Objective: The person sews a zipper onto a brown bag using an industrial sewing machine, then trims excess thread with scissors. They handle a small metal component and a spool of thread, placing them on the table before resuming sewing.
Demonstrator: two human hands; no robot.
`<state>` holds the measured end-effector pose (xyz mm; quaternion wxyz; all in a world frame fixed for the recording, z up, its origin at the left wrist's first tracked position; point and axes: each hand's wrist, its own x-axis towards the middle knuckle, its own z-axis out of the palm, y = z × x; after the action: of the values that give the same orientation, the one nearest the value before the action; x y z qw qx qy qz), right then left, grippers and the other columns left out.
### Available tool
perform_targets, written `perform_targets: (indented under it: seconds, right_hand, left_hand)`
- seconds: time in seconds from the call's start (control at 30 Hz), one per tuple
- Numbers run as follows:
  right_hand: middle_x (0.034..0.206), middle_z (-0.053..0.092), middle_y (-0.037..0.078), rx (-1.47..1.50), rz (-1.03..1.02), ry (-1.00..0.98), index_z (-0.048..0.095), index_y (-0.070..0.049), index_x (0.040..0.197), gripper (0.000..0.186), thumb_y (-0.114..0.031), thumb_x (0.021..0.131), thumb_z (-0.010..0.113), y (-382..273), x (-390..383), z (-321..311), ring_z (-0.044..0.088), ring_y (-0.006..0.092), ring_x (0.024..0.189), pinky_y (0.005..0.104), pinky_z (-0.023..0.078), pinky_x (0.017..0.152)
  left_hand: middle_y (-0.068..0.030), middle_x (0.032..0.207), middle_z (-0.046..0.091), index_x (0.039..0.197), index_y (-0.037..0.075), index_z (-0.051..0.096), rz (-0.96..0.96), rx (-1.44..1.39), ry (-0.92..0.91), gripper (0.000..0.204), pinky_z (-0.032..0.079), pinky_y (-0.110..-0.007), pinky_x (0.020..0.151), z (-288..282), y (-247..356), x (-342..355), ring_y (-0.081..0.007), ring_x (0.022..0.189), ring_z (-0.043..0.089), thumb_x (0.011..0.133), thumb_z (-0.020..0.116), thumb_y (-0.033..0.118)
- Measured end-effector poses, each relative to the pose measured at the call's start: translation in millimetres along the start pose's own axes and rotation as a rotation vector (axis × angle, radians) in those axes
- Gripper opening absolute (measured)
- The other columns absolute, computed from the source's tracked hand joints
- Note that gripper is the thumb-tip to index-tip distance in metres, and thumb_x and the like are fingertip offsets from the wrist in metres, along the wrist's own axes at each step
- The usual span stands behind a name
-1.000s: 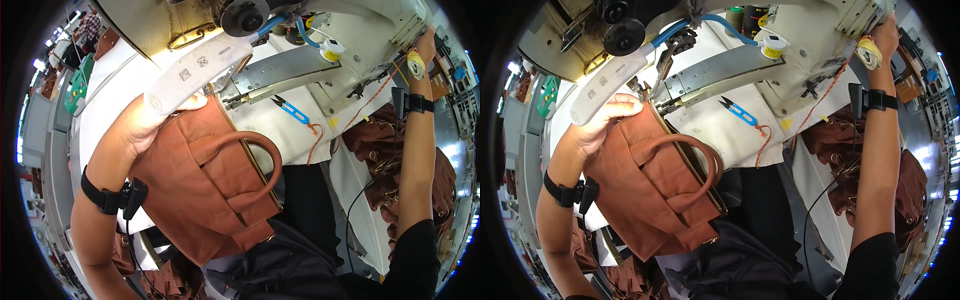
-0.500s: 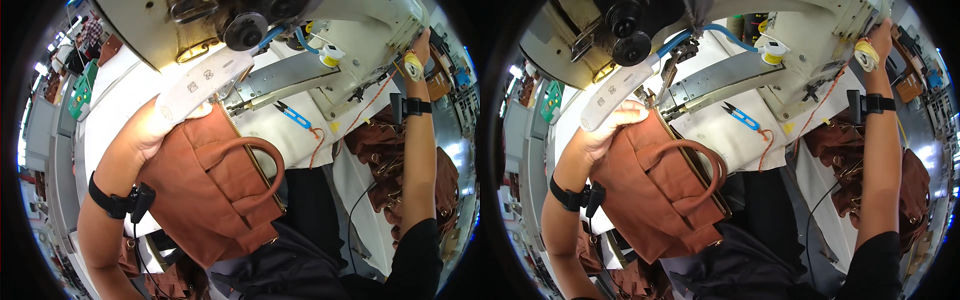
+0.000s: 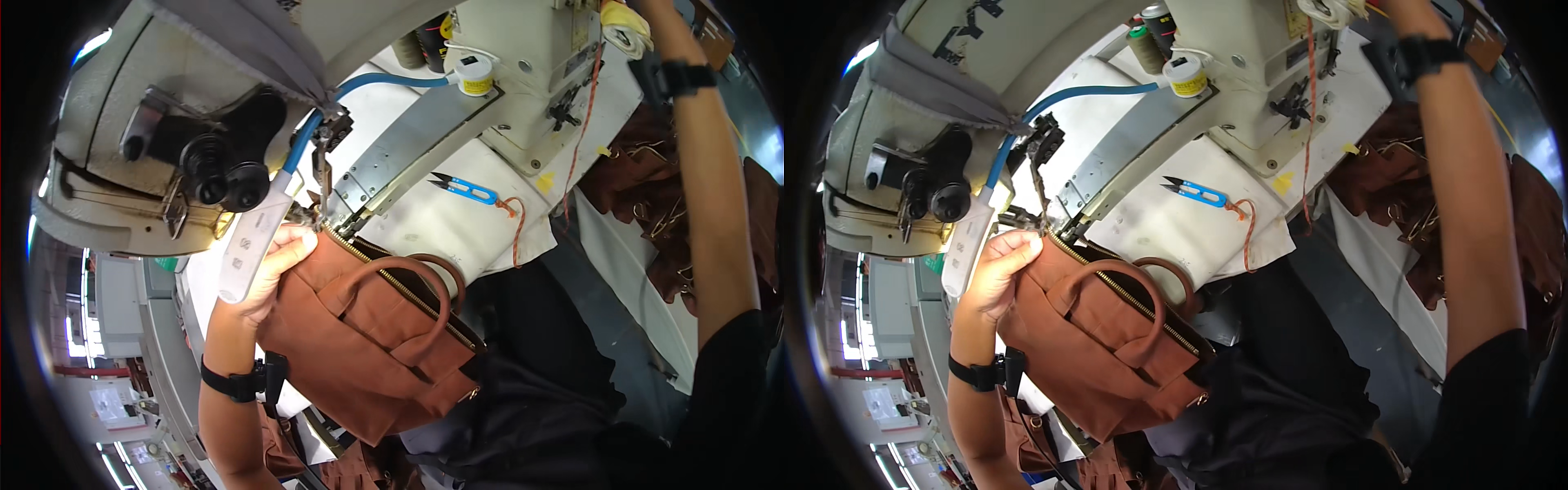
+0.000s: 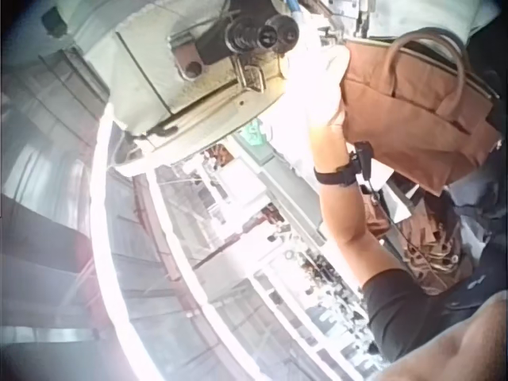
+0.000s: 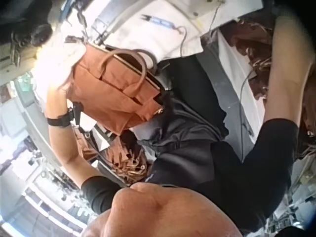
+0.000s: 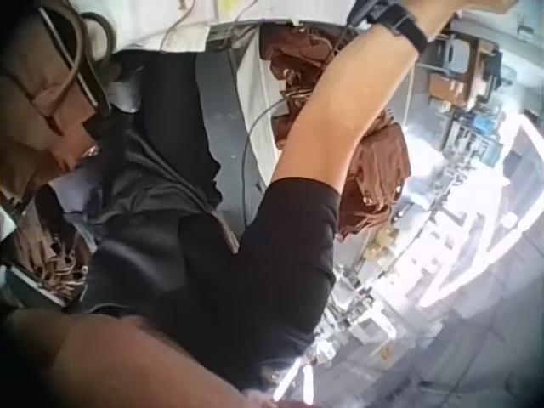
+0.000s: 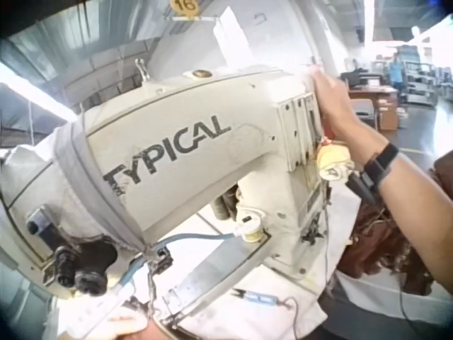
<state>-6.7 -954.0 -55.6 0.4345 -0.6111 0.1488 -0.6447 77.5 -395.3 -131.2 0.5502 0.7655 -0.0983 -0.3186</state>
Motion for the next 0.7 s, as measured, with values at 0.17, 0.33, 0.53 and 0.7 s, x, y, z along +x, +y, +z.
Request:
perform_targets:
  seconds: [0.17,0.33,0.53,0.7]
  right_hand:
    - [0.109,0.072,0.014,-0.099,-0.109,0.028,0.067,0.006,0.122,0.049,-0.038,0.104,0.053,34,1,-19,0.065,0.0212,0.100,0.0328,0.050,0.087]
    - [0.103,0.069,0.004,-0.085,-0.267,-0.112,0.067,0.000,0.116,0.031,-0.025,0.104,0.055,-22,-61,-72,0.064,0.0133,0.089,0.0275,0.051,0.079]
    - [0.102,0.073,0.010,0.172,0.416,-0.776,0.071,0.002,0.110,0.019,-0.004,0.102,0.055,-81,-290,-93,0.071,0.0167,0.099,0.0300,0.055,0.084]
    - [0.111,0.074,0.014,0.351,0.541,-1.132,0.064,0.001,0.128,0.029,-0.009,0.101,0.061,-81,-373,-22,0.070,0.0131,0.101,0.0300,0.056,0.086]
  left_hand:
    - [-0.0025,0.100,0.074,0.105,0.004,0.072,0.128,0.146,-0.045,0.014,0.053,-0.027,0.088,-3,-3,8,-0.0112,0.093,0.067,0.093,0.074,0.011]
    - [-0.0028,0.107,0.073,0.114,0.002,0.070,0.051,0.183,-0.173,0.021,0.052,-0.027,0.092,-1,5,-1,-0.0107,0.097,0.066,0.101,0.066,0.018]
    - [-0.0032,0.123,0.067,0.132,0.003,0.062,-0.055,0.154,-0.242,0.037,0.048,-0.030,0.102,9,13,-12,-0.0117,0.115,0.060,0.101,0.066,0.024]
    - [-0.0075,0.132,0.064,0.142,0.001,0.053,-0.025,0.263,-0.304,0.053,0.046,-0.034,0.107,11,23,-24,-0.0170,0.121,0.059,0.094,0.070,0.016]
